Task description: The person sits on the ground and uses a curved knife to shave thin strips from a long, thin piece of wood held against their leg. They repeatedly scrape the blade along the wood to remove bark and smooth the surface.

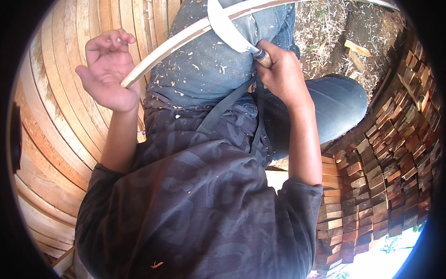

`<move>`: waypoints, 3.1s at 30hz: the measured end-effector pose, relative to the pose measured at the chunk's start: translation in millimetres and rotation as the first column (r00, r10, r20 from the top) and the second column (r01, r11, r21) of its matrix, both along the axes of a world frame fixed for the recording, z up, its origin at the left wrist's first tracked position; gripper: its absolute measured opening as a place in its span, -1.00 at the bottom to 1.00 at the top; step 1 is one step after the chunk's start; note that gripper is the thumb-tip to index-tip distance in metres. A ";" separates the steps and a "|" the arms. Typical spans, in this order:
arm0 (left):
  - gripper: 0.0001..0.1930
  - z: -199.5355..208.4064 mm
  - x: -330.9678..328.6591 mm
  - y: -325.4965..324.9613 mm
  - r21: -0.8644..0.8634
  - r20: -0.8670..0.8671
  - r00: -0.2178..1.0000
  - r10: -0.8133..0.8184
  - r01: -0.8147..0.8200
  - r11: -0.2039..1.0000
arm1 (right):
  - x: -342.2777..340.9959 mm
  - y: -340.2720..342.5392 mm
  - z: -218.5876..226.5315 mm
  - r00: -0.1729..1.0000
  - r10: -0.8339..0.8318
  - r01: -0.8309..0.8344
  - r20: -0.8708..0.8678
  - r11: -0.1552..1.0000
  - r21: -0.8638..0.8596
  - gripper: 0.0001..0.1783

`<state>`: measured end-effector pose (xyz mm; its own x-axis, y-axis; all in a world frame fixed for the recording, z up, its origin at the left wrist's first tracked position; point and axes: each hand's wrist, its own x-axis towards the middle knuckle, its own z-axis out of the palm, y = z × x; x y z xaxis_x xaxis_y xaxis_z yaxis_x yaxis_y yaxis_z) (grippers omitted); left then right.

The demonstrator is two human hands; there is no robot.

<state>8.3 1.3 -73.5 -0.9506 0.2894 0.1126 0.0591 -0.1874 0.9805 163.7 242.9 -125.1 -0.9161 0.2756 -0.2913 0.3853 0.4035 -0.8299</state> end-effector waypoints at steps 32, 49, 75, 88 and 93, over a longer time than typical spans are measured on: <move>-0.41 -1.5 0.7 -0.3 0.007 -0.027 0.999 0.019 -0.018 1.000 | -2.9 20.8 5.0 0.972 -0.227 0.232 0.058 0.964 -0.129 -0.87; -0.44 1.1 1.1 2.8 -0.024 -0.057 0.998 -0.023 0.022 0.999 | -11.7 17.9 27.2 0.986 -0.107 0.100 0.129 0.993 0.056 -0.90; -0.42 3.0 1.8 -0.3 -0.082 -0.117 0.993 -0.032 0.022 0.996 | -11.1 54.6 55.9 0.959 -0.046 0.056 0.280 0.998 -0.027 -0.83; -0.26 10.0 0.9 1.7 0.084 -0.226 0.959 -0.172 0.195 0.977 | -12.7 46.4 65.3 0.924 0.309 -0.320 0.224 0.947 0.014 -0.89; -0.26 18.1 -11.6 8.2 0.061 -0.311 0.933 -0.180 0.209 0.976 | -10.6 31.5 68.5 0.950 0.178 -0.194 0.256 0.980 0.041 -0.85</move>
<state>-3.4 9.5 -55.4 -0.7936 0.4400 0.4202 0.3033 -0.3125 0.9002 153.1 274.4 -56.6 -0.8532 0.1332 -0.5043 0.4897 0.5375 -0.6865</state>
